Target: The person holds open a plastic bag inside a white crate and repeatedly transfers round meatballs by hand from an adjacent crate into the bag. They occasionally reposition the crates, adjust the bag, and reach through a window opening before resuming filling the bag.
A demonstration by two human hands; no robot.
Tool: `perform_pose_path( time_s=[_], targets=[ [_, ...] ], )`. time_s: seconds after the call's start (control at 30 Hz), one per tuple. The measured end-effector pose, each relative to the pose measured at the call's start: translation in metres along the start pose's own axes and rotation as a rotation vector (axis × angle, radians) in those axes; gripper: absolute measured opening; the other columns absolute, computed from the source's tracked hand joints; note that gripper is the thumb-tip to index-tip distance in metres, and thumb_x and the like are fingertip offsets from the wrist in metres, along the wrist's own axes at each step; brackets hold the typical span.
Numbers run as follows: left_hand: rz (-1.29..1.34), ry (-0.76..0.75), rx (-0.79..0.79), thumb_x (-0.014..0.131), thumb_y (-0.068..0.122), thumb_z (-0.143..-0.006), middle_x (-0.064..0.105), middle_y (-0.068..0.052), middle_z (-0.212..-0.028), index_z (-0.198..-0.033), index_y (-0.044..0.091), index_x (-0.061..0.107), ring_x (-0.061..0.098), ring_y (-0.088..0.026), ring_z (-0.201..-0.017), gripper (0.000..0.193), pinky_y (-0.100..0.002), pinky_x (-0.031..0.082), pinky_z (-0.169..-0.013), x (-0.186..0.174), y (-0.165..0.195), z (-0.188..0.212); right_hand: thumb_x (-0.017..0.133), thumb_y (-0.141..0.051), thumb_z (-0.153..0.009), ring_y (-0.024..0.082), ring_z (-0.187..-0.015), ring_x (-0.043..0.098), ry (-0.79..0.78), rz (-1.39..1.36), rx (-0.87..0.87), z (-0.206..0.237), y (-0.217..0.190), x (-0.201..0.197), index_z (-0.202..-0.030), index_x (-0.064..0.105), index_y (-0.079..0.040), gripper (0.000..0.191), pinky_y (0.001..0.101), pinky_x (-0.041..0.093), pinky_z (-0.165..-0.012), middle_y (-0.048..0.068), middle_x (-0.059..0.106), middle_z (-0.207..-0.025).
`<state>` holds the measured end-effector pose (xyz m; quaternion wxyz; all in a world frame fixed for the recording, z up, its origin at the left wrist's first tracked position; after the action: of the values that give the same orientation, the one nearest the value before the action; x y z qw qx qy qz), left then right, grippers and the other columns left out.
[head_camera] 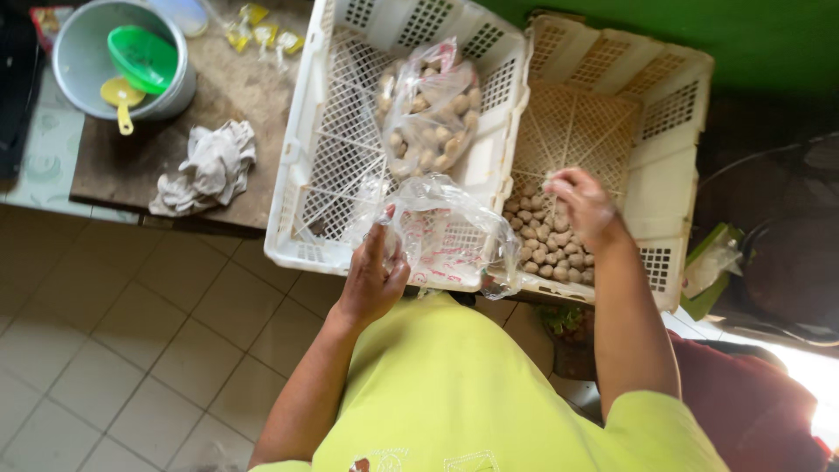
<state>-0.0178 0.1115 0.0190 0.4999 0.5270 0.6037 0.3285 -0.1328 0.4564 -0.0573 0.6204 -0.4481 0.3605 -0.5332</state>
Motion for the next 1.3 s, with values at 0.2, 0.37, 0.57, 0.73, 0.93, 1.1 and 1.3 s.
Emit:
perform_pose_path(
  time_s=[0.2,0.37,0.57,0.73,0.93,1.1,1.3],
  targets=[
    [-0.020,0.008,0.080,0.059,-0.012,-0.087,0.058,-0.010,-0.088,-0.163,0.008,0.024,0.056,-0.019,-0.075,0.087,-0.032,0.052,-0.070,0.001,0.009,0.000,0.075,-0.008,-0.092,0.013,-0.088,0.069,-0.633,0.367,-0.381,0.071,-0.043,0.128,-0.116,0.070,-0.003,0.025,0.0264,0.059,-0.074,0.007,0.071,-0.105],
    [-0.048,0.009,-0.100,0.057,-0.013,-0.083,0.054,-0.007,-0.084,-0.160,0.004,0.028,0.053,-0.019,-0.070,0.084,-0.030,0.051,-0.062,0.008,-0.003,0.005,0.070,-0.009,-0.101,0.019,-0.087,0.069,0.019,0.051,-0.107,-0.020,-0.030,0.037,-0.123,0.070,-0.008,0.023,0.0329,0.062,-0.074,0.018,0.072,-0.115],
    [-0.122,0.063,0.292,0.055,-0.014,-0.084,0.050,-0.003,-0.087,-0.158,0.005,0.017,0.049,-0.015,-0.075,0.085,-0.043,0.049,-0.095,0.009,0.021,0.003,0.063,-0.007,-0.094,0.032,-0.110,0.065,0.190,0.838,0.201,-0.047,0.026,-0.019,-0.129,0.063,-0.015,0.036,0.0372,0.057,-0.093,0.019,0.060,-0.131],
    [-0.163,0.031,0.052,0.057,-0.015,-0.083,0.051,-0.005,-0.088,-0.160,0.006,0.027,0.051,-0.015,-0.074,0.085,-0.027,0.052,-0.074,0.014,-0.004,0.005,0.067,-0.007,-0.086,0.043,-0.115,0.061,0.137,1.193,-0.036,-0.050,0.031,0.005,-0.122,0.072,-0.014,0.036,0.0490,0.051,-0.098,0.023,0.062,-0.126],
    [-0.013,0.043,-0.071,0.058,-0.013,-0.086,0.047,-0.003,-0.089,-0.162,0.005,0.025,0.047,-0.012,-0.080,0.085,-0.025,0.048,-0.075,0.017,-0.015,0.006,0.066,-0.002,-0.082,0.041,-0.107,0.065,0.179,1.378,-0.116,-0.052,0.023,0.000,-0.107,0.075,-0.010,0.028,0.0486,0.055,-0.090,0.022,0.064,-0.118],
    [0.105,0.076,-0.087,0.061,-0.012,-0.091,0.044,-0.003,-0.092,-0.163,0.005,0.024,0.045,-0.011,-0.084,0.083,-0.024,0.046,-0.079,0.013,-0.008,-0.001,0.062,-0.005,-0.103,0.012,-0.077,0.054,0.404,-0.174,-0.243,-0.034,-0.009,-0.058,-0.110,0.062,-0.010,0.008,0.0215,0.044,-0.058,0.009,0.062,-0.104],
    [-0.118,0.043,-0.105,0.061,-0.010,-0.087,0.047,-0.002,-0.085,-0.160,0.005,0.028,0.048,-0.011,-0.077,0.081,-0.024,0.048,-0.070,0.017,0.001,-0.002,0.077,0.003,-0.098,0.009,-0.076,0.057,-0.447,-0.352,-0.273,0.056,-0.042,0.054,-0.115,0.073,0.001,0.018,0.0210,0.047,-0.062,0.012,0.068,-0.095]
  ],
)
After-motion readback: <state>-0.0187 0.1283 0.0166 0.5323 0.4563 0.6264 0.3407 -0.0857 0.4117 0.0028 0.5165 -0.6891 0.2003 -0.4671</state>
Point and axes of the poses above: each hand's wrist, its own z-axis away from the middle knuckle, its own x-axis out of the palm, y = z × x, the point moved 9 cm from there along -z, towards the middle knuckle
